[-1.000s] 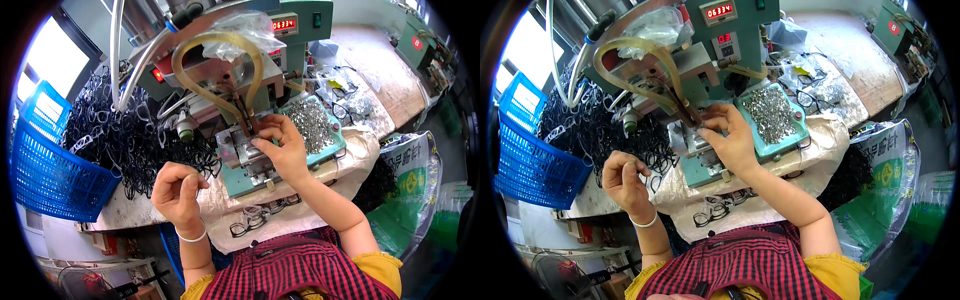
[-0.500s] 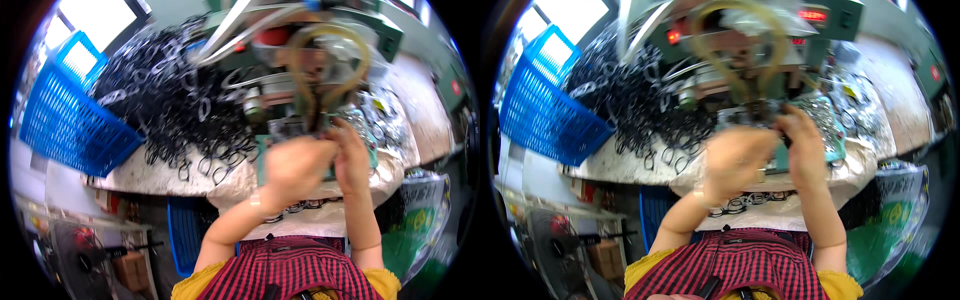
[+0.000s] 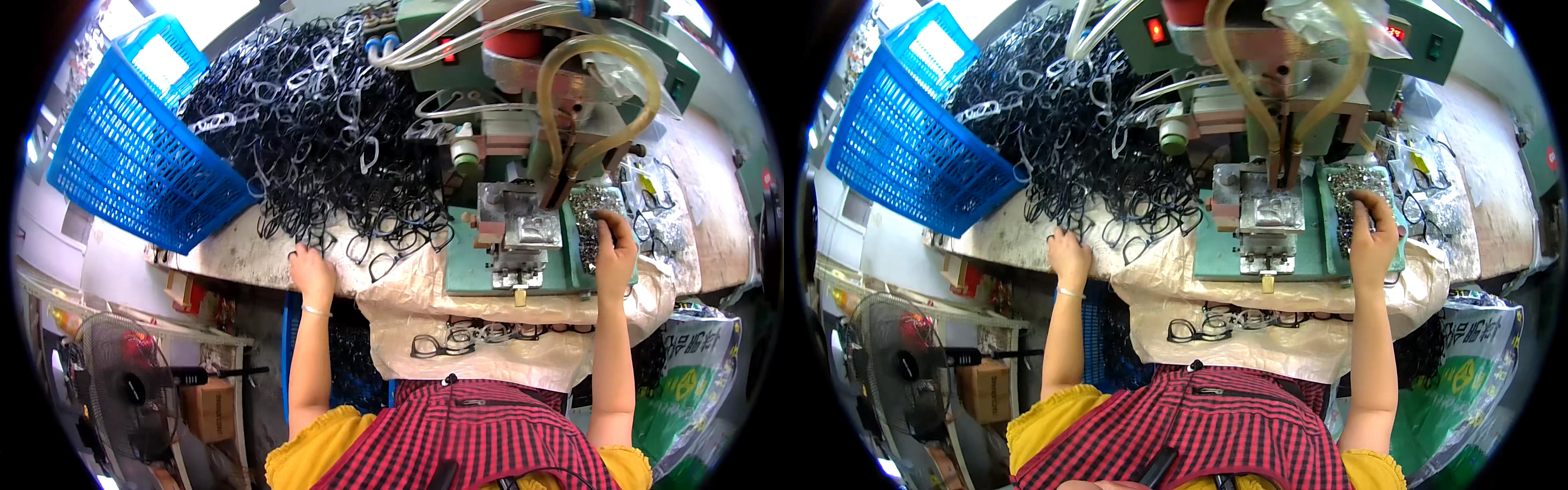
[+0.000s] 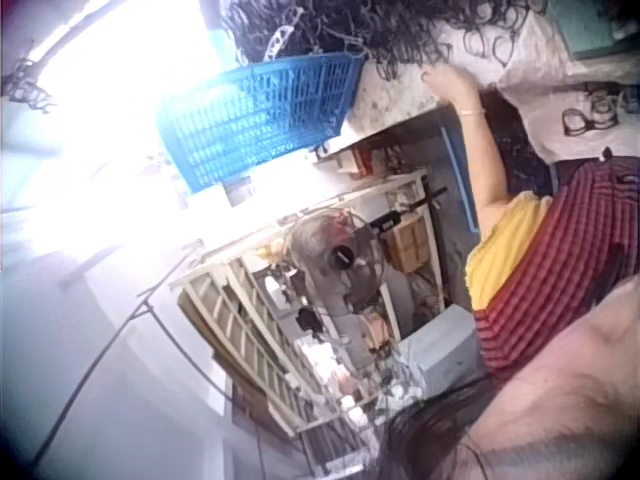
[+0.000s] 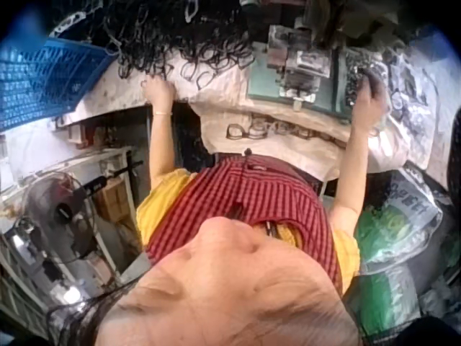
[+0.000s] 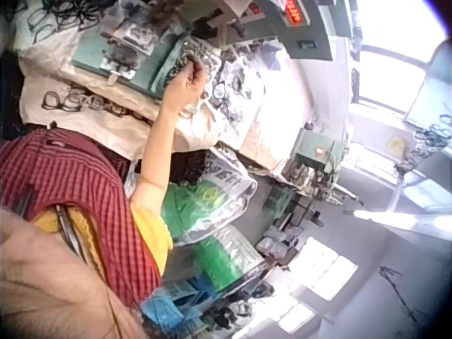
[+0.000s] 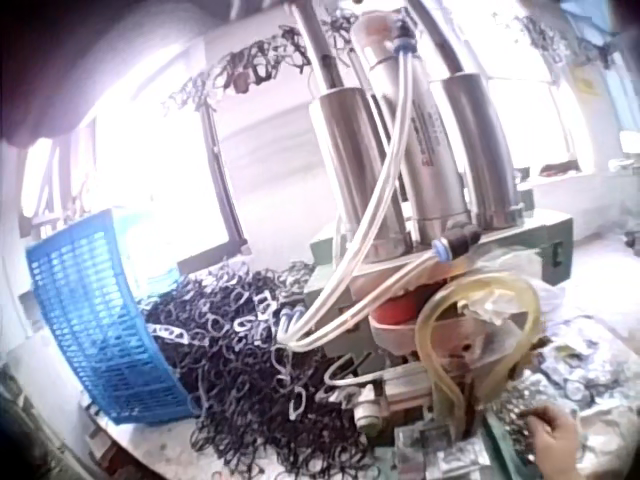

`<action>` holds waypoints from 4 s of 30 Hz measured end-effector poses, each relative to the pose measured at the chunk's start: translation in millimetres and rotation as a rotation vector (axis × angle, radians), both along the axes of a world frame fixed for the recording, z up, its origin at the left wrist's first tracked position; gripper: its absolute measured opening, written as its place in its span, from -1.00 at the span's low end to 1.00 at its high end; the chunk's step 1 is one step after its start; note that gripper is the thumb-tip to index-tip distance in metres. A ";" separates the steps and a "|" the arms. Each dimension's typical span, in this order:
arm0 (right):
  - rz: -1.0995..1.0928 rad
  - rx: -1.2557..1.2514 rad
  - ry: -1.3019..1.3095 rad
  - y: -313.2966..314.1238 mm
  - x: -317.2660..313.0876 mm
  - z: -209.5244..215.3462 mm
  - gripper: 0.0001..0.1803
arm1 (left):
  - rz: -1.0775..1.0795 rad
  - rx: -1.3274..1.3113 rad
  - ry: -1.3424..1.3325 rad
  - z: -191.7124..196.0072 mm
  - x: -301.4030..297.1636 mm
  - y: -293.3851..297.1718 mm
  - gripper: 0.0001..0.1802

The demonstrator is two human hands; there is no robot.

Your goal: The person repeatedly picks up eyeglass frames and small metal parts from a tray, places them into a press machine, and operates the press to attach components. Finished frames are placed on the table. The process is repeated for multiple frames throughout the clip.

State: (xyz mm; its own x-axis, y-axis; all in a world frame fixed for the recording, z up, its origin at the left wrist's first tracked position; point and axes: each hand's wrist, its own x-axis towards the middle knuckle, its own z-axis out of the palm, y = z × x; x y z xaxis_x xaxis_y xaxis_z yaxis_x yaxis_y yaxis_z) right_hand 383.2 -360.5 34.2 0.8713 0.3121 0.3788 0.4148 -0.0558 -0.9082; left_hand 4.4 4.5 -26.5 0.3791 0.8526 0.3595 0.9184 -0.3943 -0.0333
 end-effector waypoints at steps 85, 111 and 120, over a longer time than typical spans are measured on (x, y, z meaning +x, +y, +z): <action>0.415 0.372 0.232 57.9 -63.9 64.5 -0.41 | -1.165 -0.413 -0.902 238.3 158.2 -173.8 -0.66; -0.136 -0.598 -0.686 29.0 31.1 -5.3 -0.84 | -1.484 -0.047 0.061 210.1 179.0 -248.7 -0.79; -0.184 0.271 0.261 -39.8 16.6 -27.9 -0.86 | -0.681 0.256 -0.697 130.9 30.2 -153.6 -0.82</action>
